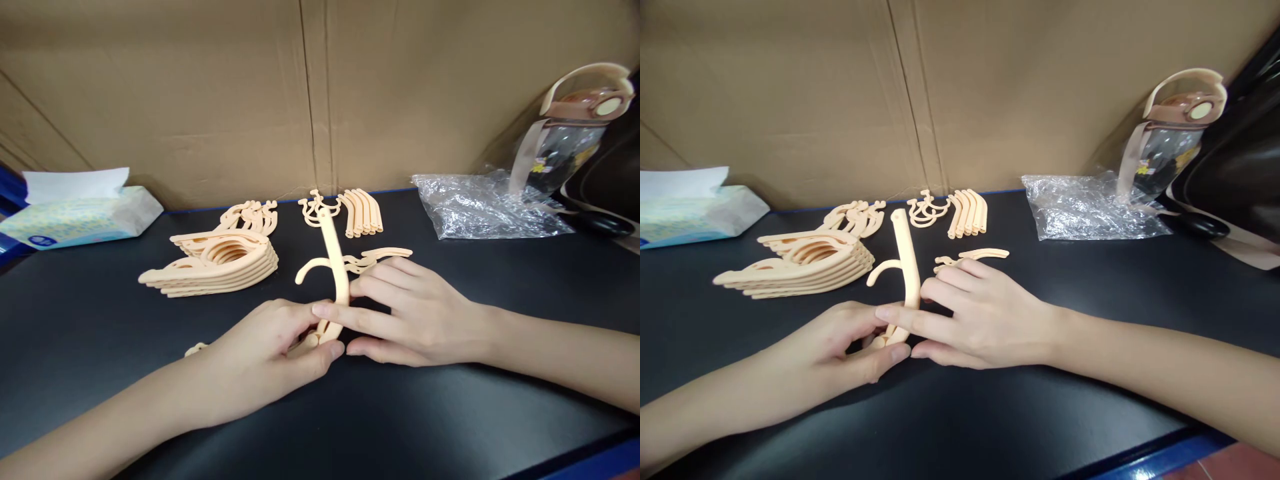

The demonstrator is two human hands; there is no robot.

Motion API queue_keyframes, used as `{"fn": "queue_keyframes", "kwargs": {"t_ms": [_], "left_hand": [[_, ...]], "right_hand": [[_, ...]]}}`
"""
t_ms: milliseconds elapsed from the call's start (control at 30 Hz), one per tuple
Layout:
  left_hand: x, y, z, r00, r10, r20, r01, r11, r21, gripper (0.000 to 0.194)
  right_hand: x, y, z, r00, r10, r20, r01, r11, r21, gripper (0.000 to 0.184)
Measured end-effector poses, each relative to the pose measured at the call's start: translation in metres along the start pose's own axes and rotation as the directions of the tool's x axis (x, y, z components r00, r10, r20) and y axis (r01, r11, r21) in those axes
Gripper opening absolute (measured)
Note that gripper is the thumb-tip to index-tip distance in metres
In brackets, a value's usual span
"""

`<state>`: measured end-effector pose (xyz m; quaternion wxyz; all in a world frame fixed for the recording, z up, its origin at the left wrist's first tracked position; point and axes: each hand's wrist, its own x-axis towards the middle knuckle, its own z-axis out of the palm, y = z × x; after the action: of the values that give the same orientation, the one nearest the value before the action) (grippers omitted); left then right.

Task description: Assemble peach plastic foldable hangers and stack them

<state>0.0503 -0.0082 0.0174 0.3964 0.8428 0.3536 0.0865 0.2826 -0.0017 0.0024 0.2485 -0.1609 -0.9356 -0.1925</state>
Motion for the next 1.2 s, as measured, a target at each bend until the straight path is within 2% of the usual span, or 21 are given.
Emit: {"fn": "queue_keyframes", "kwargs": {"t_ms": [200,333,467,600,700,900,1033,1100,1200], "left_hand": [[-0.003,0.0,0.011,0.969,0.228,-0.092,-0.202,0.952,0.231,0.02],[-0.005,-0.004,0.018,0.897,0.41,-0.163,-0.331,0.87,0.366,0.02],[-0.005,-0.007,0.02,0.817,0.561,-0.133,-0.41,0.727,0.551,0.018],[-0.005,-0.008,0.02,0.81,0.579,-0.094,-0.409,0.673,0.616,0.008],[-0.006,-0.009,0.019,0.808,0.583,-0.086,-0.408,0.659,0.632,0.011],[-0.005,-0.008,0.02,0.786,0.611,-0.09,-0.4,0.614,0.681,0.012],[-0.005,-0.008,0.02,0.791,0.605,-0.088,-0.393,0.613,0.686,0.016],[-0.005,-0.009,0.02,0.784,0.611,-0.108,-0.379,0.61,0.696,0.016],[-0.005,-0.01,0.02,0.789,0.6,-0.132,-0.354,0.62,0.7,0.016]], "right_hand": [[0.002,-0.01,-0.005,0.992,0.073,-0.102,-0.072,0.997,0.006,0.039],[0.003,-0.019,-0.01,0.987,0.061,-0.15,-0.065,0.998,-0.025,0.04],[0.003,-0.015,-0.008,0.982,0.109,-0.155,-0.116,0.993,-0.034,0.04],[0.001,-0.002,-0.001,0.974,0.212,-0.083,-0.208,0.977,0.057,0.037],[-0.001,0.003,0.002,0.959,0.282,-0.012,-0.274,0.942,0.194,0.028],[-0.002,0.0,0.004,0.943,0.328,0.048,-0.328,0.903,0.277,0.012],[-0.002,-0.002,0.005,0.895,0.432,0.11,-0.444,0.847,0.292,0.038],[-0.002,-0.001,0.006,0.876,0.459,0.145,-0.482,0.836,0.263,0.042],[-0.002,-0.001,0.006,0.878,0.453,0.155,-0.477,0.857,0.197,0.041]]}}
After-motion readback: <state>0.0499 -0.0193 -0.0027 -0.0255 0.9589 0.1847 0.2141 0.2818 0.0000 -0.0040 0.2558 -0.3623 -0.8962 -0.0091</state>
